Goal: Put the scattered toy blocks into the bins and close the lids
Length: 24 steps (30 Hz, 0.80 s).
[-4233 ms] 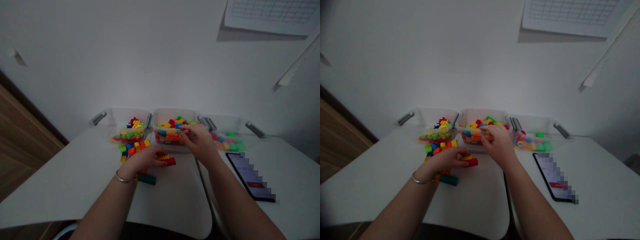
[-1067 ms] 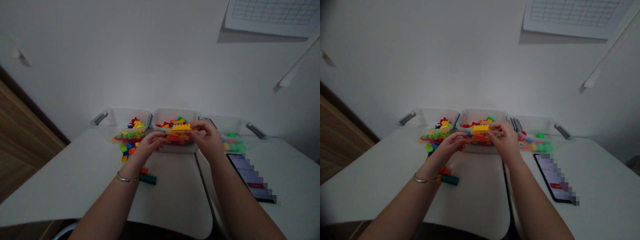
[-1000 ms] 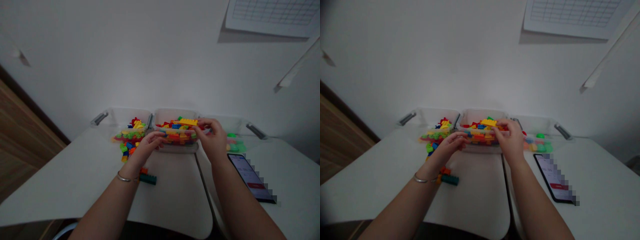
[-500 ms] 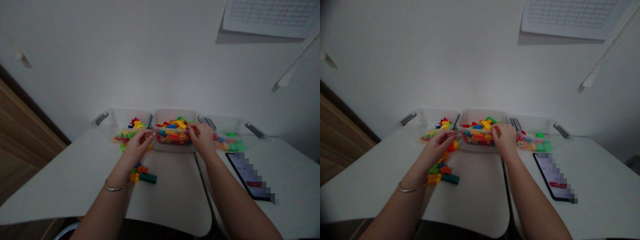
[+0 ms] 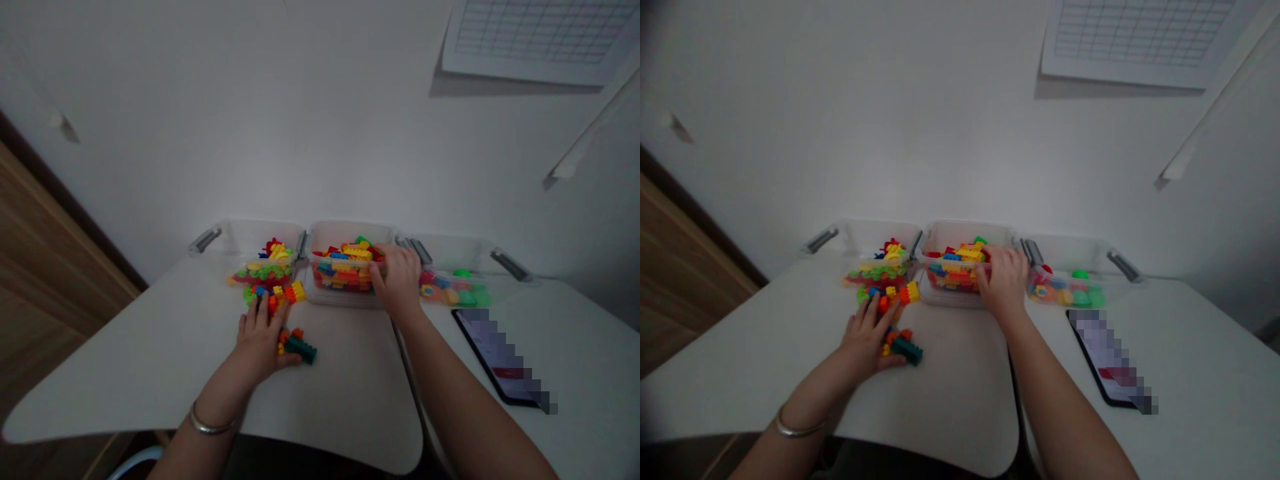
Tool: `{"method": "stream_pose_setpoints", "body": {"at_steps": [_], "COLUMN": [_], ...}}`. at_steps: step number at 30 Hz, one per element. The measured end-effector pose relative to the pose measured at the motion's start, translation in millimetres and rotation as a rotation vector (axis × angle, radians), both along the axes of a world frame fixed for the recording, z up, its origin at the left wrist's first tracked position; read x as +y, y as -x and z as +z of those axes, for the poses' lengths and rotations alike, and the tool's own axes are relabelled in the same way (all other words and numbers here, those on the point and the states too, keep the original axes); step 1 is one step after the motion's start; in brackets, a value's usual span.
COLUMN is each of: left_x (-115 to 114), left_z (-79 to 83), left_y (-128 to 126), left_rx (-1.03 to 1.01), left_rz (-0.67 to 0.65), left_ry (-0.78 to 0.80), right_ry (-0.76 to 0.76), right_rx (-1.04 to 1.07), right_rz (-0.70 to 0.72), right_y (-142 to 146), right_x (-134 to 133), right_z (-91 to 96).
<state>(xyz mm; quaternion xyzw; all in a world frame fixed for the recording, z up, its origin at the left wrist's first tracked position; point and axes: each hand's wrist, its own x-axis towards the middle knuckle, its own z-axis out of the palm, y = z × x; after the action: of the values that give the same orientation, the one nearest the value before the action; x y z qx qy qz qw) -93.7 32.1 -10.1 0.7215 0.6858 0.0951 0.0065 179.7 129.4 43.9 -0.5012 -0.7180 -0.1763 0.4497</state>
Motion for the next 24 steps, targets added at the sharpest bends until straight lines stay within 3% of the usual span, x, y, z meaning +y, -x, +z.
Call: {"method": "stream_pose_setpoints", "body": {"at_steps": [4, 9, 15, 24], "left_x": [4, 2, -4, -4], "left_z": [-11.7, -14.5, -2.9, -14.6], "left_y": [-7, -22, -43, -62], "left_rx": [-0.071, -0.066, -0.034, -0.112], "left_rz": [-0.065, 0.002, 0.076, -0.075], "left_ry": [-0.140, -0.275, -0.264, -0.291], "right_ry": [-0.024, -0.049, -0.069, -0.112], "right_rx": [-0.016, -0.015, 0.015, -0.008], "right_rz": [-0.005, 0.000, -0.006, -0.039], "right_y": [2, 3, 6, 7], "right_x": [0, 0, -1, 1], "right_z": [-4.4, -7.0, -8.0, -12.0]}}
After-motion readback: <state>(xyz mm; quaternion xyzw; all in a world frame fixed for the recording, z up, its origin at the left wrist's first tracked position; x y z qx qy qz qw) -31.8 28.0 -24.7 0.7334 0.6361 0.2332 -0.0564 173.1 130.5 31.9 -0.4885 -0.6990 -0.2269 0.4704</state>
